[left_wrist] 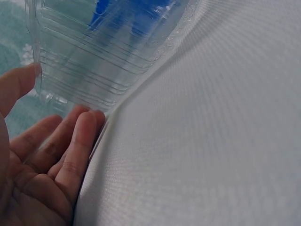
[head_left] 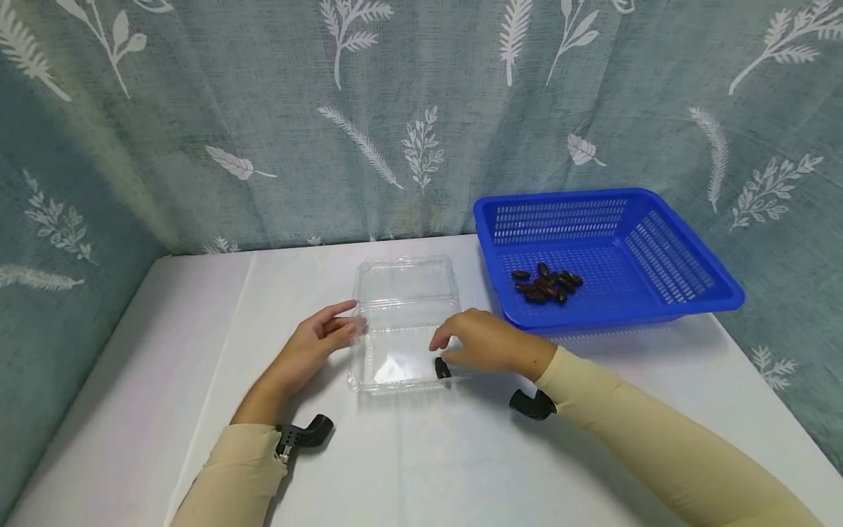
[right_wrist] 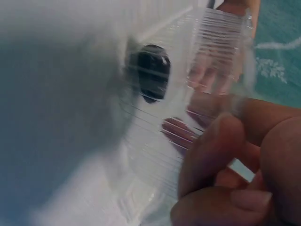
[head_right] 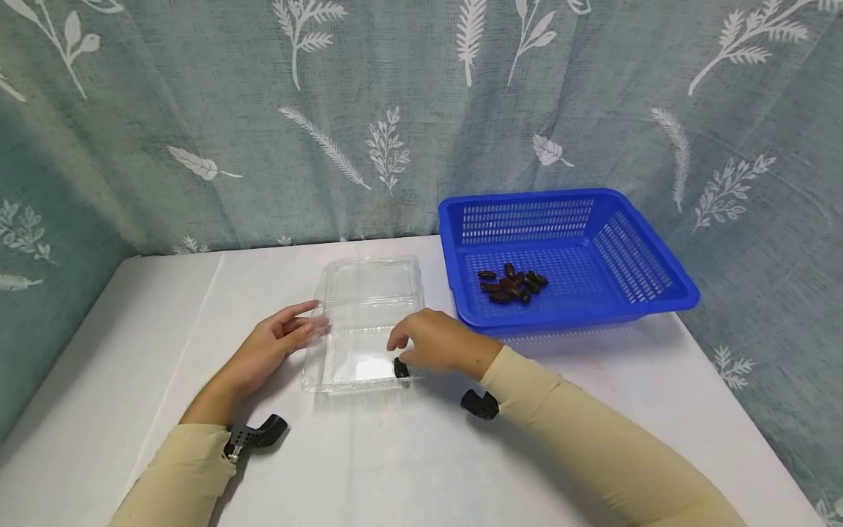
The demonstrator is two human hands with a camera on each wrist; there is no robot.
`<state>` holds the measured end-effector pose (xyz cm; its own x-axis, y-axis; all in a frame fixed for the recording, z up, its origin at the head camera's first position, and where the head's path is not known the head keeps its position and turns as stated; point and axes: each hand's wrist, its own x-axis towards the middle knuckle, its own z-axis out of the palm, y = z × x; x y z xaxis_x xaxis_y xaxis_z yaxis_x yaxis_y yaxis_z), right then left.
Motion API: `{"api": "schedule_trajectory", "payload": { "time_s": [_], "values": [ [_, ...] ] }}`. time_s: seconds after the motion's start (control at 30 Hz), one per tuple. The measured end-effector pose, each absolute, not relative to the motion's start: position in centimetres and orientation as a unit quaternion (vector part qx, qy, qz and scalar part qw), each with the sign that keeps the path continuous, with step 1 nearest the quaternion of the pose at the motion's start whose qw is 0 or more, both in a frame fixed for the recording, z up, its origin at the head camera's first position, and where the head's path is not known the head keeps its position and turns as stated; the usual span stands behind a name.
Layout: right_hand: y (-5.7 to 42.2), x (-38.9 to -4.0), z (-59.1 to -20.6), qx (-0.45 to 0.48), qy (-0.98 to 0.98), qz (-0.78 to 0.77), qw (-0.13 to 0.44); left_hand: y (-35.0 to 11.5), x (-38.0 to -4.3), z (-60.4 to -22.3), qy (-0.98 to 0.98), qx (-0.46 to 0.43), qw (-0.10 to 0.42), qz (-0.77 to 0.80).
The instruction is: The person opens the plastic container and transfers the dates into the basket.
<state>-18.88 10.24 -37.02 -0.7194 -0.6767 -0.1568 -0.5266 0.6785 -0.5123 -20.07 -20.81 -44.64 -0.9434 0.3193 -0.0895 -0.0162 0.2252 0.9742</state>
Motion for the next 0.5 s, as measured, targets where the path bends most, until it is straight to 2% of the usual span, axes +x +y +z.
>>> {"api": "schedule_trajectory", "payload": {
  "time_s": [0.2,0.5],
  "values": [
    [9.97,-18.89,-37.96,-0.288,0.893,-0.252,0.236,-20.75,-19.74,-45.02,0.76,0.099,0.138,0.628],
    [9.23,-19.61,-38.01,-0.306,0.878,-0.257,0.264,-21.09,-19.85,-44.55,0.767,0.101,0.129,0.621]
  ]
}}
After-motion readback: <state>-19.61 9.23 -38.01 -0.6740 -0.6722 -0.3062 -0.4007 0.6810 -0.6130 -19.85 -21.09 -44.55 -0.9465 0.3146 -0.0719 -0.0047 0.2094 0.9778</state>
